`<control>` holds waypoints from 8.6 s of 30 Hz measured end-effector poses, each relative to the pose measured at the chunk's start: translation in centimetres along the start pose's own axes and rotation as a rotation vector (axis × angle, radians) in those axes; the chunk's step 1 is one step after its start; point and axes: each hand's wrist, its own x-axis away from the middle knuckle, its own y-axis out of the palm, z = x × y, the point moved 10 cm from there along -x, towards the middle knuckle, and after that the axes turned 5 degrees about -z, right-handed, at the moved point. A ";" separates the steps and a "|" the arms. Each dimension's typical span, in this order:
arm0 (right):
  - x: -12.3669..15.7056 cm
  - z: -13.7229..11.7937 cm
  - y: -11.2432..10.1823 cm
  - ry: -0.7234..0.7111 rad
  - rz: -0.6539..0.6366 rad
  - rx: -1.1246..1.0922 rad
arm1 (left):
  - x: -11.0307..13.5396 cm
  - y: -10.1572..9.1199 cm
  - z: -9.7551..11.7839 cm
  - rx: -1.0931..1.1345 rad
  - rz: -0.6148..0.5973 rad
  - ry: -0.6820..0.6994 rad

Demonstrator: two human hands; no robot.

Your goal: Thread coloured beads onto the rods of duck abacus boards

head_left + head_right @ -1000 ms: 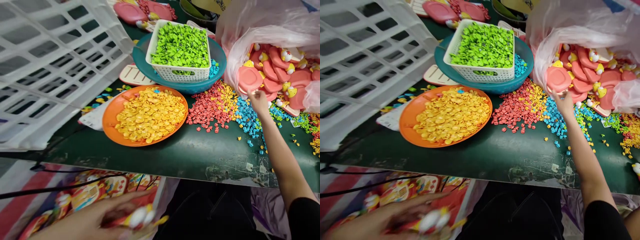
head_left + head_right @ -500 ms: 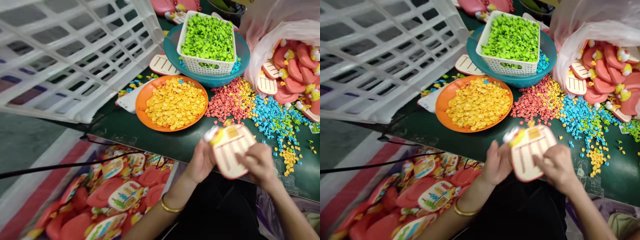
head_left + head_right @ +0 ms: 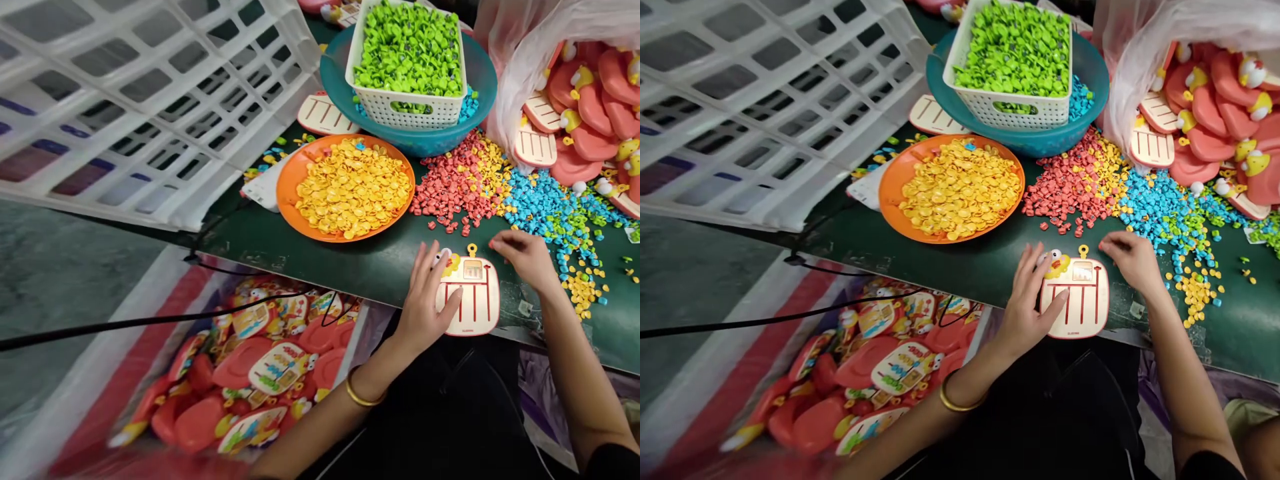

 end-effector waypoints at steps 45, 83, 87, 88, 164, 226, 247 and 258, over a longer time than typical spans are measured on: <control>8.0 -1.6 0.4 -0.276 0.256 0.339 | 1.1 1.5 1.3 -0.121 -0.054 0.125; 1.7 0.0 -3.6 -0.138 0.284 0.492 | 0.3 3.0 2.4 -0.161 -0.158 0.247; 6.0 -1.4 -0.9 -0.253 0.257 0.376 | 0.6 2.3 2.0 -0.119 -0.049 0.232; 6.8 -1.6 -0.3 -0.273 0.253 0.364 | 0.7 2.2 1.9 -0.126 -0.030 0.215; -18.1 -1.7 -3.4 -0.260 -0.005 0.594 | -16.7 7.0 2.4 -0.472 -0.433 0.371; 5.2 -3.8 3.5 -0.253 0.067 0.250 | 0.1 0.4 -0.1 -0.066 0.039 0.051; 3.5 -1.4 -0.6 -0.294 0.123 0.285 | -1.4 2.2 0.5 -0.149 -0.230 0.114; 4.1 1.2 -1.1 -0.009 0.220 0.071 | -2.1 3.2 1.5 -0.180 -0.304 0.224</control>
